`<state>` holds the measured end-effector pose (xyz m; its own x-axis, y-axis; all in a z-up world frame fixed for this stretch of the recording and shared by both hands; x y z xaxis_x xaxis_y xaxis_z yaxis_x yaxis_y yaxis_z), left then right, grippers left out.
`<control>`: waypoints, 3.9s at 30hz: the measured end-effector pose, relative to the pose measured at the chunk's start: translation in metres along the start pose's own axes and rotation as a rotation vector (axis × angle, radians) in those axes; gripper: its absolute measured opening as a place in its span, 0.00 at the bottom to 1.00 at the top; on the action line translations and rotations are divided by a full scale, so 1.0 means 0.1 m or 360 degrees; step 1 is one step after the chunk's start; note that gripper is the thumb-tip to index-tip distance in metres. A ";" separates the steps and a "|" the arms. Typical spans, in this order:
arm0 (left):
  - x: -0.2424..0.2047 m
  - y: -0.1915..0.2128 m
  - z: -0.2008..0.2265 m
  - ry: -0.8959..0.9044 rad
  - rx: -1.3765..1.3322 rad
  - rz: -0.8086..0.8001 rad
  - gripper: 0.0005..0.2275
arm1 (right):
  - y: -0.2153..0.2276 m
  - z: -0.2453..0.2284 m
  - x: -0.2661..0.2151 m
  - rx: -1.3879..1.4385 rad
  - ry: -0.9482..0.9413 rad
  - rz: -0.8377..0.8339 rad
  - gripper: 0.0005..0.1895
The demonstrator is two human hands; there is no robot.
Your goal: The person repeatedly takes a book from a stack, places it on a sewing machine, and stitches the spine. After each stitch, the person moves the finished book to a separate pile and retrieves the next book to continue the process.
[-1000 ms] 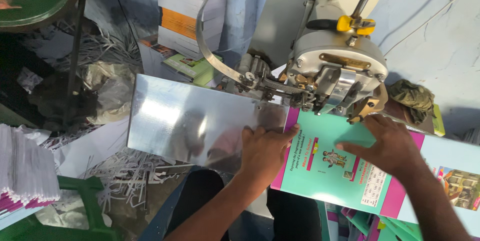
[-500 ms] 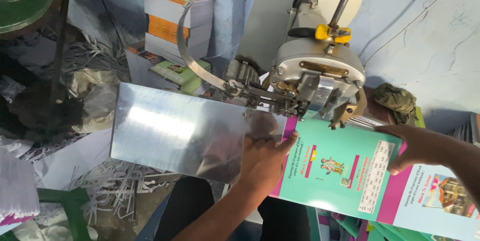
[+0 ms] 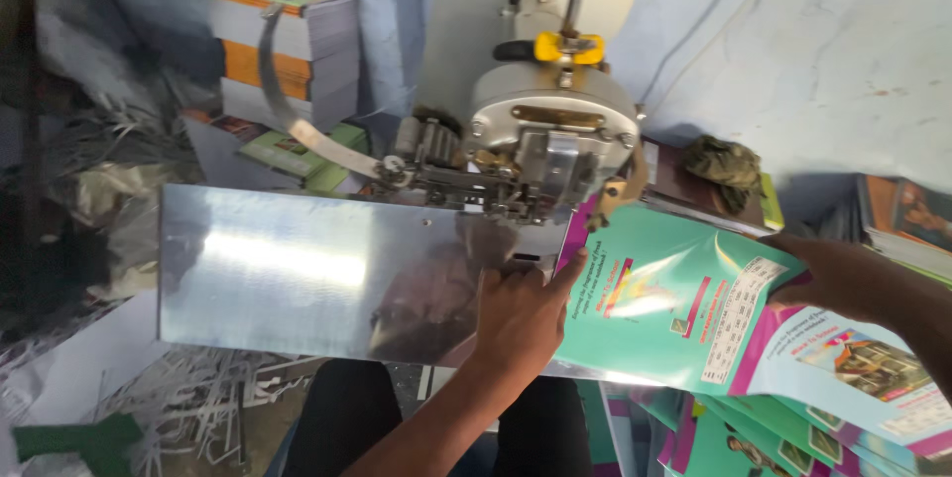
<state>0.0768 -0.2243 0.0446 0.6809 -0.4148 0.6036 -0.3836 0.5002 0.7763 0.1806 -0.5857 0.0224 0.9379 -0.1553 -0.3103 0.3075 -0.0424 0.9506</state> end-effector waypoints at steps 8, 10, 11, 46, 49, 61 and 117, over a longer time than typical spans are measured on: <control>0.00 -0.03 0.35 -0.0163 0.0084 -0.0003 0.30 | -0.29 1.43 -0.03 -0.0051 -0.0178 0.0254 0.26; 0.00 -0.11 0.41 -0.0152 0.0053 -0.0089 0.29 | -0.44 1.86 -0.08 -0.0121 -0.0281 0.0304 0.24; -0.01 -0.13 0.44 -0.0152 0.0059 -0.0117 0.29 | -0.51 2.05 -0.11 -0.0106 -0.0321 0.0339 0.24; -0.02 -0.54 0.52 0.0050 0.0074 -0.0552 0.39 | -2.74 2.75 -0.23 0.0222 -0.0457 -0.0065 0.42; -0.02 -0.53 0.51 0.0048 0.0068 -0.0502 0.38 | -2.48 2.64 -0.18 0.0288 -0.0322 0.0068 0.42; -0.05 -0.50 0.48 0.0085 -0.0154 -0.0551 0.34 | -0.58 0.75 -0.98 0.0474 -0.0338 0.0815 0.26; -1.76 1.84 -1.87 0.0698 -0.0147 0.0429 0.31 | -0.02 -5.15 -1.85 0.0867 0.1463 0.1379 0.28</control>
<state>0.0033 0.0831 0.0469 0.7703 0.0855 0.6319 -0.5383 0.6184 0.5726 0.0896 -0.0487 0.0740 0.6289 0.3636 0.6872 -0.3263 -0.6788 0.6578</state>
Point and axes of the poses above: each hand's wrist, its own x-axis towards the middle knuckle, its own y-axis out of the back of the hand, z = x × y, the point moved 10 cm from there along x, towards the middle knuckle, and after that the axes turned 11 degrees about -y, right-handed, at the moved point
